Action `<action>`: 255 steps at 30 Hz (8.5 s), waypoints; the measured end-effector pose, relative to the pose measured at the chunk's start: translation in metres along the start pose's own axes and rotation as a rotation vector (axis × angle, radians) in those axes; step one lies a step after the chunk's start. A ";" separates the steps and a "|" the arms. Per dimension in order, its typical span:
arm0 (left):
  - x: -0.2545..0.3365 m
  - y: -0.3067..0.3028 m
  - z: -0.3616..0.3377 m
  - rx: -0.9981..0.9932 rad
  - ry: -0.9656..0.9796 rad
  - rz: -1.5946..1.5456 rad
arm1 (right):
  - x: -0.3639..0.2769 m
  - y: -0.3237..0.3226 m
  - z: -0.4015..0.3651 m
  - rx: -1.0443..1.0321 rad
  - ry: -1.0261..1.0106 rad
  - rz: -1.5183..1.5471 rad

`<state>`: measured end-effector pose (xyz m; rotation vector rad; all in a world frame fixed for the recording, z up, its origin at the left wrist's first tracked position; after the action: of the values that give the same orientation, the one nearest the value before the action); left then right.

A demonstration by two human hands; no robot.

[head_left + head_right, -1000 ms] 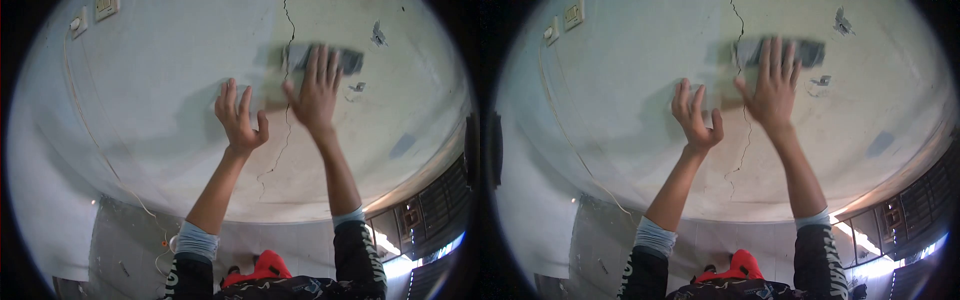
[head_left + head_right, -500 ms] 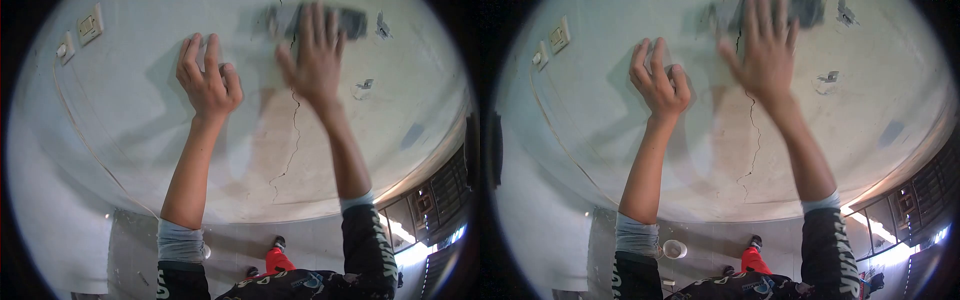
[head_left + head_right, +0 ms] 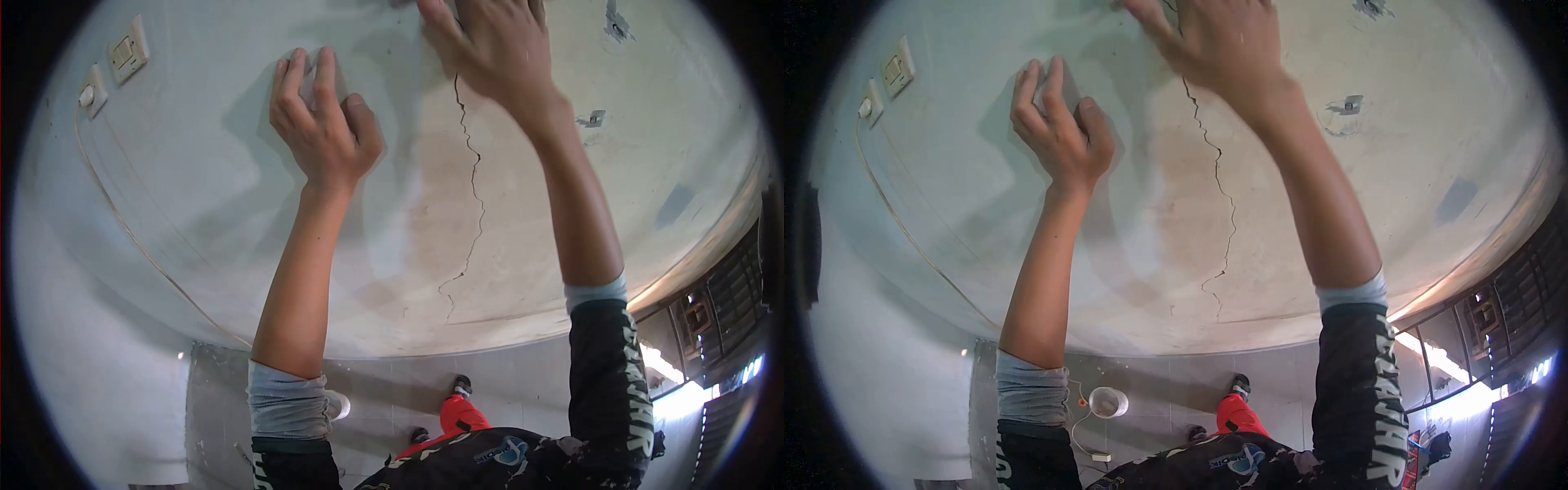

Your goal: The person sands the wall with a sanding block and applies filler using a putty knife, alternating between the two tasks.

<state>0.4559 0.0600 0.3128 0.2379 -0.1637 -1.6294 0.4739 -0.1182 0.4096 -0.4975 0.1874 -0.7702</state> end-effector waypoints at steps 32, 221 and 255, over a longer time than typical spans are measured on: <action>0.003 -0.002 -0.001 0.005 0.008 0.022 | -0.033 0.094 -0.184 0.054 0.149 -0.011; -0.015 -0.004 -0.003 -0.249 0.102 0.024 | 0.109 -0.027 -0.413 0.175 0.676 0.222; 0.269 -0.325 -0.286 -1.829 -1.159 -1.212 | -0.031 -0.067 -0.581 -0.095 1.421 1.558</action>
<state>0.1978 -0.1740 -0.0591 -2.3892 0.7640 -2.1283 0.2137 -0.3469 -0.0630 0.2818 1.6942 0.5836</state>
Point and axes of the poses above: each hand's wrist, its own z-axis towards the middle knuckle, its own y-axis out of the palm, x = y × z, the point moved 7 cm from there along z, towards the middle knuckle, and after that the axes turned 15 degrees about z, right-handed, at the moved point
